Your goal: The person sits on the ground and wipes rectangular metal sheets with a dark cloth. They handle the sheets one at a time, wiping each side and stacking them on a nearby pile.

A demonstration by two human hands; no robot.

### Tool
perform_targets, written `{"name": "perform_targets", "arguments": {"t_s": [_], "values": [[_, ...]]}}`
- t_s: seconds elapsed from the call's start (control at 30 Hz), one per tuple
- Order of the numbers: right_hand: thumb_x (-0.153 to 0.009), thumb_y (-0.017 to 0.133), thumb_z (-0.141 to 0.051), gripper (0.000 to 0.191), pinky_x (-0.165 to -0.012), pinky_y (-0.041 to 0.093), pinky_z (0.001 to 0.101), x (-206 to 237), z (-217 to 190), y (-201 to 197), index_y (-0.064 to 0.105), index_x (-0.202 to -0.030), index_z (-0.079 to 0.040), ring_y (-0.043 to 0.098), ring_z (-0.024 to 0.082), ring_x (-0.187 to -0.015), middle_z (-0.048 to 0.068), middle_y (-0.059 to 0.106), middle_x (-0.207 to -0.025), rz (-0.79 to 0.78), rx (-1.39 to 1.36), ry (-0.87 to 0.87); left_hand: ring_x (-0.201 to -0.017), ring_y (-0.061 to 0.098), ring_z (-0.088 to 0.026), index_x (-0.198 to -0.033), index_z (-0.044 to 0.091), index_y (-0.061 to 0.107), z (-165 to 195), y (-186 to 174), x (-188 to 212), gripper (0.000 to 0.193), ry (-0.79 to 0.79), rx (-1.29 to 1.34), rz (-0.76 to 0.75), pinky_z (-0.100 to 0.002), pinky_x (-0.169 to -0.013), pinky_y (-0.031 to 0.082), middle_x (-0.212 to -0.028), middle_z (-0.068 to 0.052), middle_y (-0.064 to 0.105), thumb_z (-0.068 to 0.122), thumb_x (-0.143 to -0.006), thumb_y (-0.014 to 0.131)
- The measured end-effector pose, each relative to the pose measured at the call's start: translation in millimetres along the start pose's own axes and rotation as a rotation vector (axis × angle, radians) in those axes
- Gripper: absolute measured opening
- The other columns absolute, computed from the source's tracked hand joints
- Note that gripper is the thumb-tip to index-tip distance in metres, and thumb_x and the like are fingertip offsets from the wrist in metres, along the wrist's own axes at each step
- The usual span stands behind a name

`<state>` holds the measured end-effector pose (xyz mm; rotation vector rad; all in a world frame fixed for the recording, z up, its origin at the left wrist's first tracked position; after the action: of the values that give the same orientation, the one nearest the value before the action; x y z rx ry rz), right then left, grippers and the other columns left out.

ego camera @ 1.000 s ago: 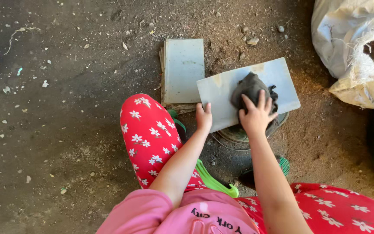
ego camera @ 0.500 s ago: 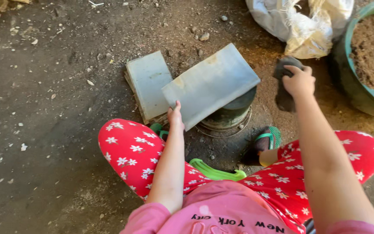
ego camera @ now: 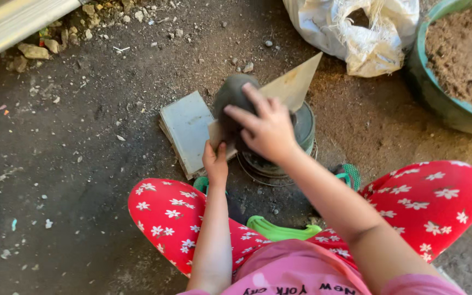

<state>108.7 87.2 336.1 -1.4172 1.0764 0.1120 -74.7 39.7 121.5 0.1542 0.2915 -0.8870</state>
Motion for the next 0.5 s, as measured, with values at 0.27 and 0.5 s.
{"name": "perform_targets", "arguments": {"t_s": [0.27,0.5], "values": [[-0.083,0.071,-0.013,0.046,-0.093,0.051,0.0505,26,260,-38,0.077,-0.125,-0.033,0.057,0.042,-0.115,0.014,0.058,-0.139,-0.077,0.236,0.697,-0.094,0.062,-0.012,-0.11,0.0,0.063,-21,-6,-6,0.015,-0.056,-0.044,0.015,-0.03,-0.089,0.05,-0.102,-0.005,0.072,0.011,-0.101,0.068],[-0.086,0.049,-0.003,0.059,-0.104,0.054,0.0368,65,267,12,0.058,-0.145,-0.008,0.068,0.025,-0.12,0.014,0.067,-0.138,0.544,-1.292,0.952,-0.112,0.051,-0.017,-0.132,0.002,0.054,-67,-5,-4,0.031,-0.2,0.672,0.302,-0.032,-0.101,0.044,-0.125,-0.006,0.059,0.005,-0.103,0.065]]}}
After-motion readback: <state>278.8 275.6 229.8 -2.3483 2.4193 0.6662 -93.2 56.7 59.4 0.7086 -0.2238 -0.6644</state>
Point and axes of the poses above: each hand's wrist, its own x-axis away from the middle knuckle, its own y-axis out of the palm, z = x × y, the point moved 7 cm from there along -x, towards the middle knuckle
